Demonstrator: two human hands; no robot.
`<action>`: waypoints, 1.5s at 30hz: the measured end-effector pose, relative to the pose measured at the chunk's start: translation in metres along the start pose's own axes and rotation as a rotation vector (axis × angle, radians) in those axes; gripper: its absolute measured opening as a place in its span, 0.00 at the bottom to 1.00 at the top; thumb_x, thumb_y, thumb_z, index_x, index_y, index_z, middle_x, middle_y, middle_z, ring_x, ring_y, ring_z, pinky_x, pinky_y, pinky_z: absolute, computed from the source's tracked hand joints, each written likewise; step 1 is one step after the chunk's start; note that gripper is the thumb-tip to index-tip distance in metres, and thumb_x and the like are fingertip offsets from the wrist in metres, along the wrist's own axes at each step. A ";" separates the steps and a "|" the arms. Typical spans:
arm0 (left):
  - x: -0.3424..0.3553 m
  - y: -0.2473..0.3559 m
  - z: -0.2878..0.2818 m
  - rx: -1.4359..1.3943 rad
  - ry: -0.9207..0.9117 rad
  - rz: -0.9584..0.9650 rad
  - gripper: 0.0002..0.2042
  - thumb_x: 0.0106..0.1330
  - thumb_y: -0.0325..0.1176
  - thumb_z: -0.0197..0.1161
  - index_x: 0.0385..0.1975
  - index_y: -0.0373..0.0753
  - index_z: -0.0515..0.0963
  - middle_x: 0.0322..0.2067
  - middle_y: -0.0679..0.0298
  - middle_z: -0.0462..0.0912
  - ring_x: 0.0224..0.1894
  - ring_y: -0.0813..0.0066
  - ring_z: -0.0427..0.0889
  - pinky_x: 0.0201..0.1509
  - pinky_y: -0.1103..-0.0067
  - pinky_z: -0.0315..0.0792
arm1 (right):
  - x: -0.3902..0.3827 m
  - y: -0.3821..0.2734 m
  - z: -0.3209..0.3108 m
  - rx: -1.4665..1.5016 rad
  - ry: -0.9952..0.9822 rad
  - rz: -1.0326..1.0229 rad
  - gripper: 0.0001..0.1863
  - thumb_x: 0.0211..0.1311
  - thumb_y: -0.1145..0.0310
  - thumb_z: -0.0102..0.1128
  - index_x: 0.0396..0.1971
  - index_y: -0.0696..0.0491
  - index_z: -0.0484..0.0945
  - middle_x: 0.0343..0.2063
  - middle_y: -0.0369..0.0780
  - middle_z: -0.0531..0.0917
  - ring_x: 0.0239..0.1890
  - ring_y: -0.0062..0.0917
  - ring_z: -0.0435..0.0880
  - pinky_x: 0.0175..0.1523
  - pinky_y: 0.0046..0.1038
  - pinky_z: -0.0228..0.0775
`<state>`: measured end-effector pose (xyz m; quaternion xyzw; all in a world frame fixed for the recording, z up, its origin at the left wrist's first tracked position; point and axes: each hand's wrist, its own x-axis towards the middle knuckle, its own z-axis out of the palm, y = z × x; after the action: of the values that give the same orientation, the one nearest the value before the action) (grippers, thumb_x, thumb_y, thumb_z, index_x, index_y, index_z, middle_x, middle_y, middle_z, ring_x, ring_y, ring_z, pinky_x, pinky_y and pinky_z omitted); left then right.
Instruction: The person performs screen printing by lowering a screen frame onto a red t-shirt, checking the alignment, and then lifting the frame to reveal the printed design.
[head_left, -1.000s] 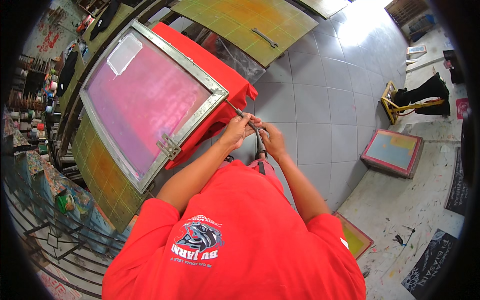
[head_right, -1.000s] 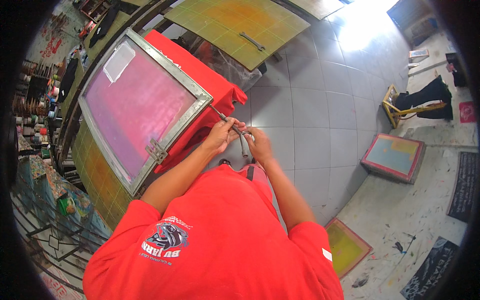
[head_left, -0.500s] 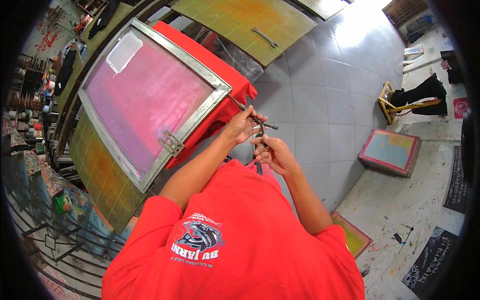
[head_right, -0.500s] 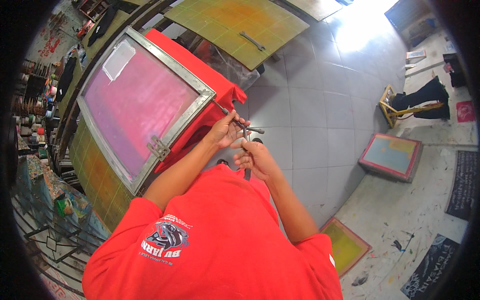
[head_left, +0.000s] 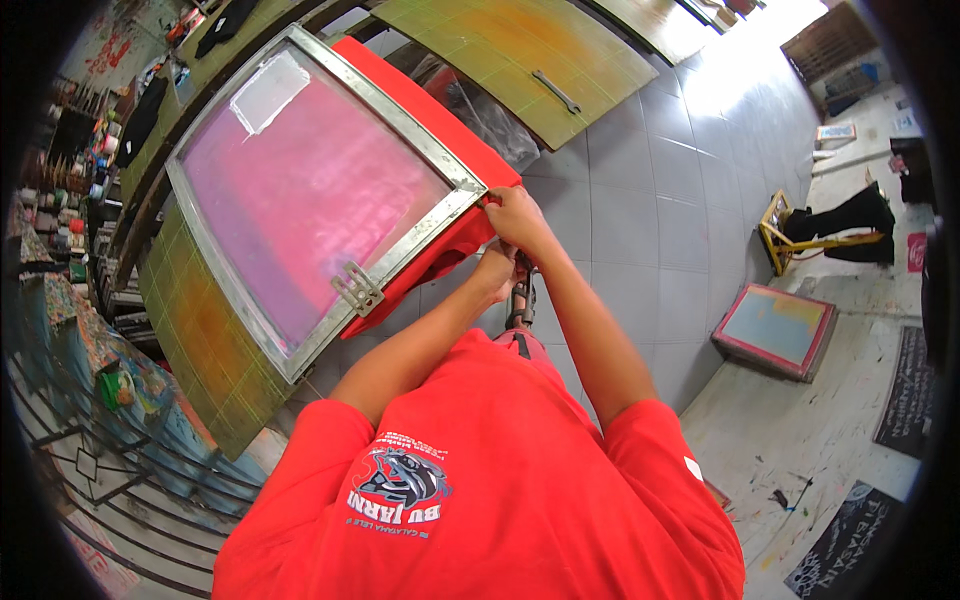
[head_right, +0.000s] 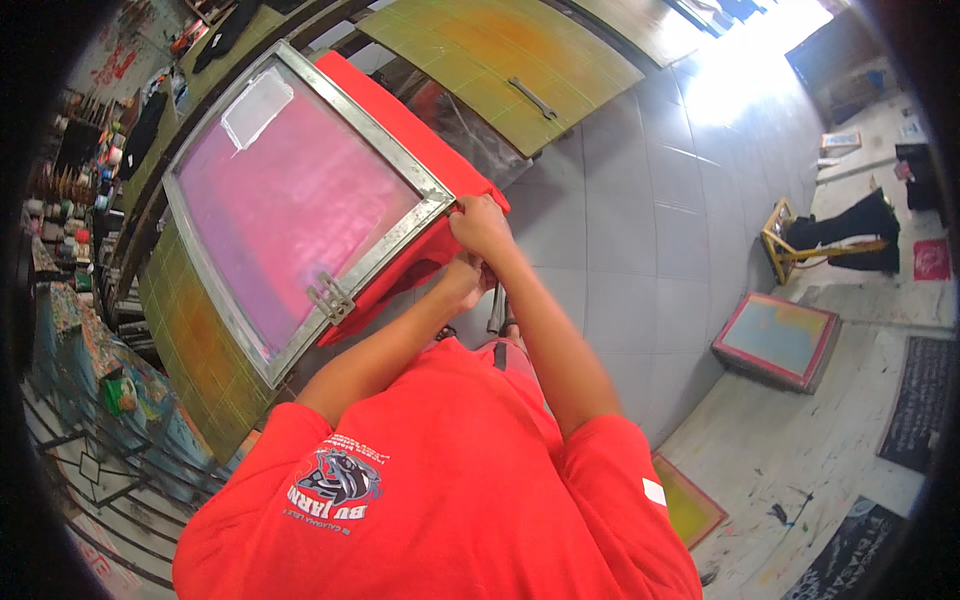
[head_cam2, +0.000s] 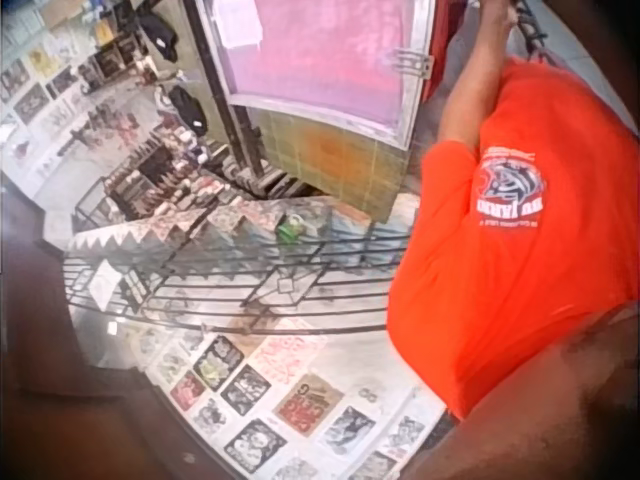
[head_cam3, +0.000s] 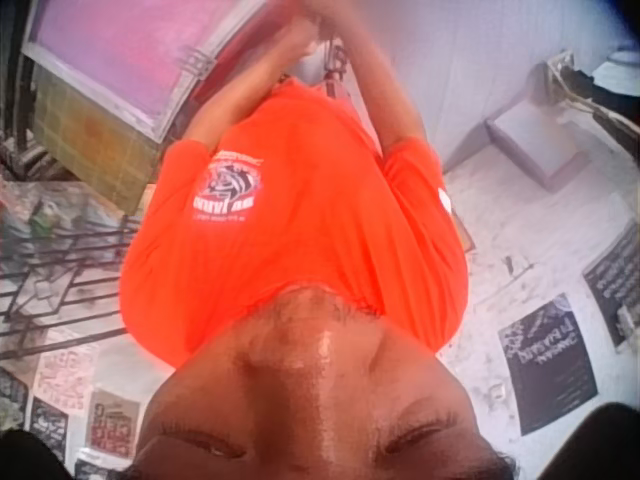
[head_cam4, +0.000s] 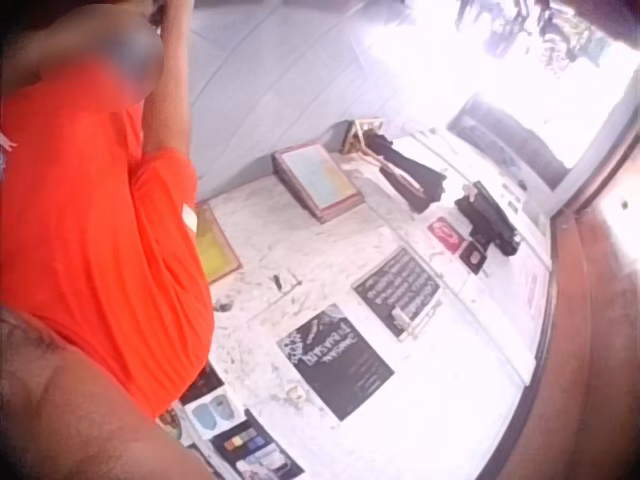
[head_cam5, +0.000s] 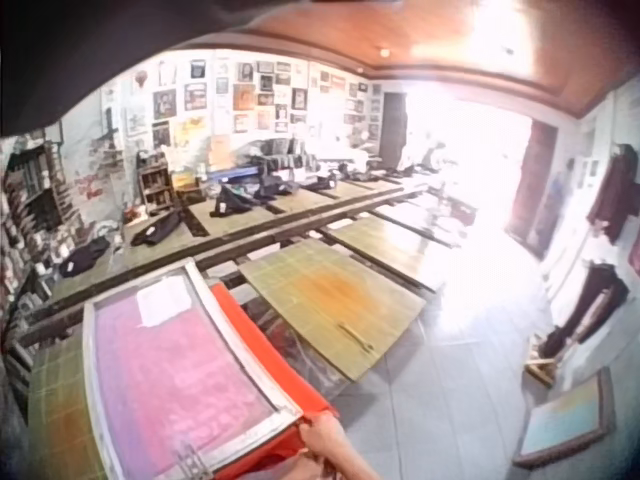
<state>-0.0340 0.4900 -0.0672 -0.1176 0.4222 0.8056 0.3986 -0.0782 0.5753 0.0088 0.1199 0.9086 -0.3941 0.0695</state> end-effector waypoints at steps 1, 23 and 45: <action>0.003 -0.007 -0.004 -0.052 -0.015 0.020 0.13 0.68 0.48 0.55 0.38 0.46 0.70 0.28 0.71 0.76 0.28 0.78 0.76 0.32 0.76 0.71 | 0.001 0.000 0.006 -0.047 0.008 -0.011 0.15 0.52 0.66 0.53 0.37 0.56 0.82 0.41 0.50 0.81 0.48 0.44 0.78 0.52 0.40 0.69; -0.008 0.006 0.017 -0.227 -0.056 -0.070 0.10 0.71 0.45 0.50 0.39 0.47 0.73 0.31 0.71 0.79 0.30 0.78 0.80 0.34 0.77 0.74 | -0.024 0.013 0.024 -0.174 0.244 -0.076 0.18 0.55 0.63 0.59 0.45 0.54 0.81 0.60 0.57 0.64 0.63 0.49 0.63 0.66 0.40 0.56; -0.014 0.008 0.013 -0.249 -0.197 0.041 0.24 0.70 0.53 0.46 0.63 0.51 0.61 0.55 0.71 0.71 0.49 0.75 0.77 0.49 0.73 0.74 | -0.049 -0.019 0.016 -0.242 0.181 -0.079 0.32 0.53 0.50 0.64 0.51 0.60 0.75 0.63 0.59 0.57 0.68 0.51 0.53 0.67 0.47 0.49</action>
<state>-0.0291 0.4900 -0.0468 -0.0778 0.2802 0.8674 0.4039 -0.0364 0.5429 0.0223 0.1099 0.9559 -0.2720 -0.0142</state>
